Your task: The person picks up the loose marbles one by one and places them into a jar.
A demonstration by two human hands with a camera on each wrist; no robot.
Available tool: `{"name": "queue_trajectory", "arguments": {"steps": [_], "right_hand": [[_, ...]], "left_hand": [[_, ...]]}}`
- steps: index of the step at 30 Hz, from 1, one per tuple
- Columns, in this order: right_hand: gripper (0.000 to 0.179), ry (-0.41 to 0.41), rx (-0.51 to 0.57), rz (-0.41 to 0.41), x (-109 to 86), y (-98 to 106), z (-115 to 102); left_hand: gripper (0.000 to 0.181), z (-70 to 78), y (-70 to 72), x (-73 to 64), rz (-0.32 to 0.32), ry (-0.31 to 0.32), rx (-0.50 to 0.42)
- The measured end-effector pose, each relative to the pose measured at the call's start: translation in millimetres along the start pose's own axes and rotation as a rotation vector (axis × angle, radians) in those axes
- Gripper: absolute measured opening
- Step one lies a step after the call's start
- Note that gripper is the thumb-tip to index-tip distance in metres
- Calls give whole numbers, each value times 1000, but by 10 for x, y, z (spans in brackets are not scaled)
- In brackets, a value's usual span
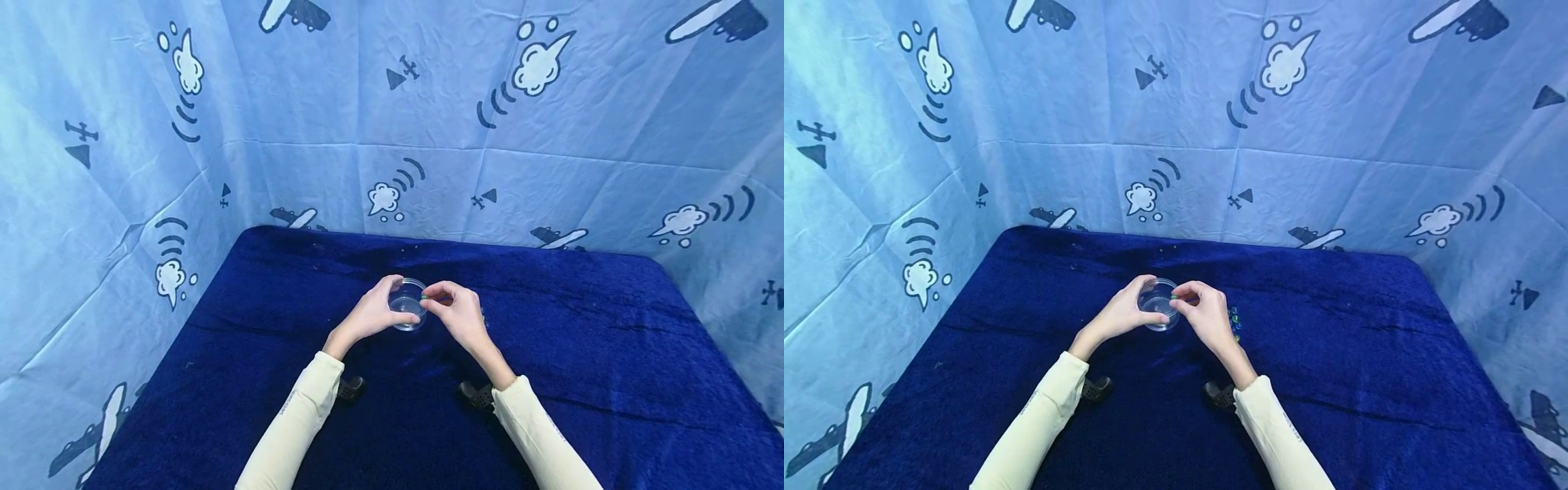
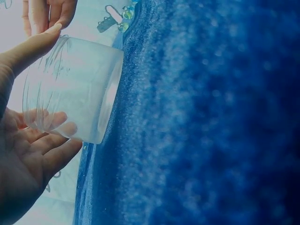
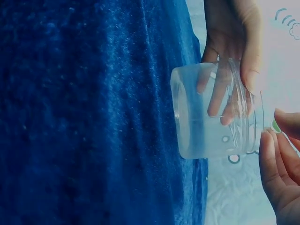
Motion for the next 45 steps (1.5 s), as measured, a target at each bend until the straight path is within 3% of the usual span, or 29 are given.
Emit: {"name": "queue_trajectory", "arguments": {"steps": [24, 45], "right_hand": [[13, 82, -30, 18, -14, -7, -31], [13, 0, 1, 24, -21, -10, 1]], "left_hand": [[89, 7, 15, -1, -13, 8, -1], [90, 11, 18, -3, -18, 11, -17]]}}
Point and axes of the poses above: each hand's wrist, its own x-axis towards the middle knuckle, its own y-axis out of the back of the hand, z = x × y, the point moved 7 cm from there along x, towards the middle knuckle, and after that the axes turned 11 degrees about x, right-handed, at the moved point
